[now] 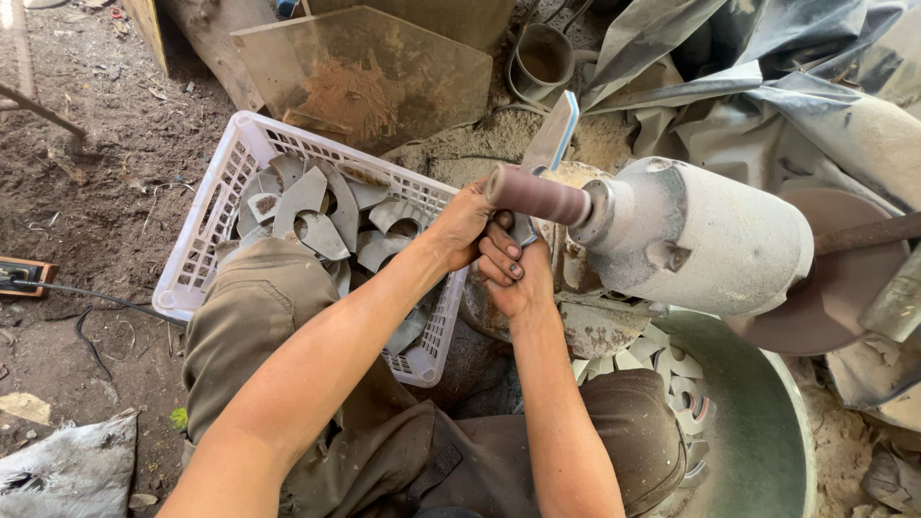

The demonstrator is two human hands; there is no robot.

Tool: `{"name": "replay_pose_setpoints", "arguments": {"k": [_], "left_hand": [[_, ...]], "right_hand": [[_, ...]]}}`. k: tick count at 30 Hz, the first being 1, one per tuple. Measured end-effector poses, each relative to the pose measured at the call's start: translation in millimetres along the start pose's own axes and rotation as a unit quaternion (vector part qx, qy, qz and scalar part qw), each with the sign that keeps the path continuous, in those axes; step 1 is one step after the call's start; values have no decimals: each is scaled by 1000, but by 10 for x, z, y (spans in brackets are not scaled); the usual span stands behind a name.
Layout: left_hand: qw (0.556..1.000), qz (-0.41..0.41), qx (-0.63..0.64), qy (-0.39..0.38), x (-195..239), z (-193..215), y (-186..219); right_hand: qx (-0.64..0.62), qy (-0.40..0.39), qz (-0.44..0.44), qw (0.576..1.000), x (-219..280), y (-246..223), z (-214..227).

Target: The person sits on the ground and repeatedly picks up metal parts from a white basket, presses them against a rotating grinding wheel to smooth edges, and returns them to the basket. The process continues with multiple parts handled one at a time.

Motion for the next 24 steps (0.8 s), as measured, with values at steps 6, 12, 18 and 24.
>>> {"name": "replay_pose_setpoints", "arguments": {"k": [6,12,18,24], "left_hand": [[997,-30,-34,54,34,-92,70],[996,-62,-39,52,-58,-117,128],[996,-63,-32,45,-114,-122,154],[995,-57,-55,55,-137,-122,165]], "right_hand": [[30,28,36,999,-126,-27,42],[38,47,41,997,-228,-37,143],[32,79,34,996,-309,-37,228],[39,82,42,995,-338,-55,240]]}}
Point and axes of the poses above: each hand's wrist, its own x-axis away from the middle knuckle, its own z-axis out of the back of the hand, y = z × x, the point moved 5 cm from there along -x, towards the middle knuckle, and after that the axes turned 8 degrees about z, right-handed, at the moved point
